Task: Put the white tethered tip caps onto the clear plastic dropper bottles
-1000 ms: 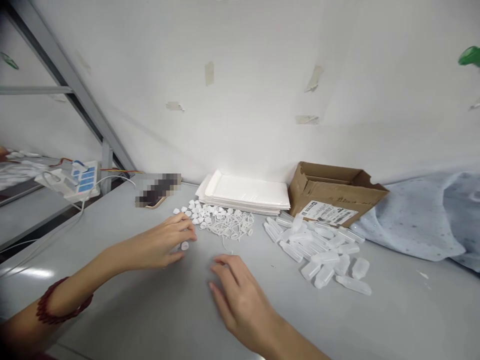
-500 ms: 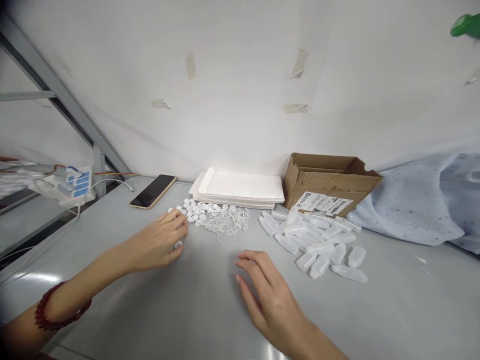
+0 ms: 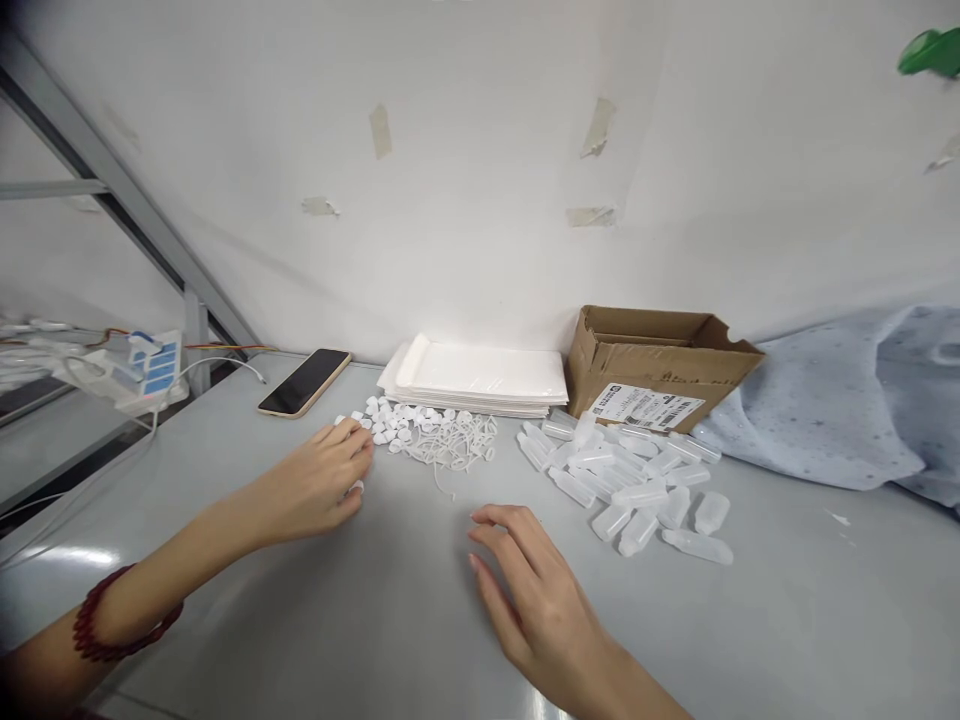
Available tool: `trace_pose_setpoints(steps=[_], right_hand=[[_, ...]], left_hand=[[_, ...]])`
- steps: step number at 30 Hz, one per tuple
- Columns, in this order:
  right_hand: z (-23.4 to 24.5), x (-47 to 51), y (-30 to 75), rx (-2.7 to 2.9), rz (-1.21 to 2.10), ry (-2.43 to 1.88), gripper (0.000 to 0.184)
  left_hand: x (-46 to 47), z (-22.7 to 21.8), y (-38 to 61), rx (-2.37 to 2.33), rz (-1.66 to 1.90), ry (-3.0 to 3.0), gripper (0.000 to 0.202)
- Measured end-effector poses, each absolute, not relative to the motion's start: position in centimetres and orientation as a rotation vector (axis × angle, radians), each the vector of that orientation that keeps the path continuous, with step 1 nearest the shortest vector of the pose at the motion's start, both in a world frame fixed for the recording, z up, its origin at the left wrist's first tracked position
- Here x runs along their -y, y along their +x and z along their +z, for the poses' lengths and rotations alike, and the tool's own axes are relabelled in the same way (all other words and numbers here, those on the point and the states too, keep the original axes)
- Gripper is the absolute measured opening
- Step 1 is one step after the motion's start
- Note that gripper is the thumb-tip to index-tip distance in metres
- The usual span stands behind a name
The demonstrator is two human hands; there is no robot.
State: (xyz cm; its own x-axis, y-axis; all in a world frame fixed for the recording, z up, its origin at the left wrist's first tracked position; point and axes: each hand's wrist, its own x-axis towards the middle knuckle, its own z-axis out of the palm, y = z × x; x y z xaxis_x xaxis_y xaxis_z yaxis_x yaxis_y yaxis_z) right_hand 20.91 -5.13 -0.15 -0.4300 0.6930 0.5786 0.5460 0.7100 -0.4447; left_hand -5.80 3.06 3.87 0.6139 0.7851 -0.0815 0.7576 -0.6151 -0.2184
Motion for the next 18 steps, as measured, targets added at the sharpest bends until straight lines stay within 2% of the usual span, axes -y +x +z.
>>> trace_pose_setpoints(steps=[4, 8, 12, 18], right_hand=[[-0.2, 5.1, 21.0, 2.147, 0.249, -0.947, 0.023], [-0.2, 4.9, 21.0, 2.142, 0.24, -0.959, 0.023], [-0.3, 4.9, 21.1, 2.135, 0.21, -0.968, 0.023], [-0.4, 4.8, 21.5, 2.161, 0.132, -0.975, 0.025]], left_hand=[[-2.9, 4.1, -5.5, 1.302, 0.167, -2.774, 0.009], [-3.6, 4.6, -5.6, 1.313, -0.066, -2.867, 0.01], [-6.4, 4.6, -6.0, 1.344, -0.246, -2.729, 0.012], [-9.4, 3.1, -5.9, 1.441, -0.316, -2.57, 0.019]])
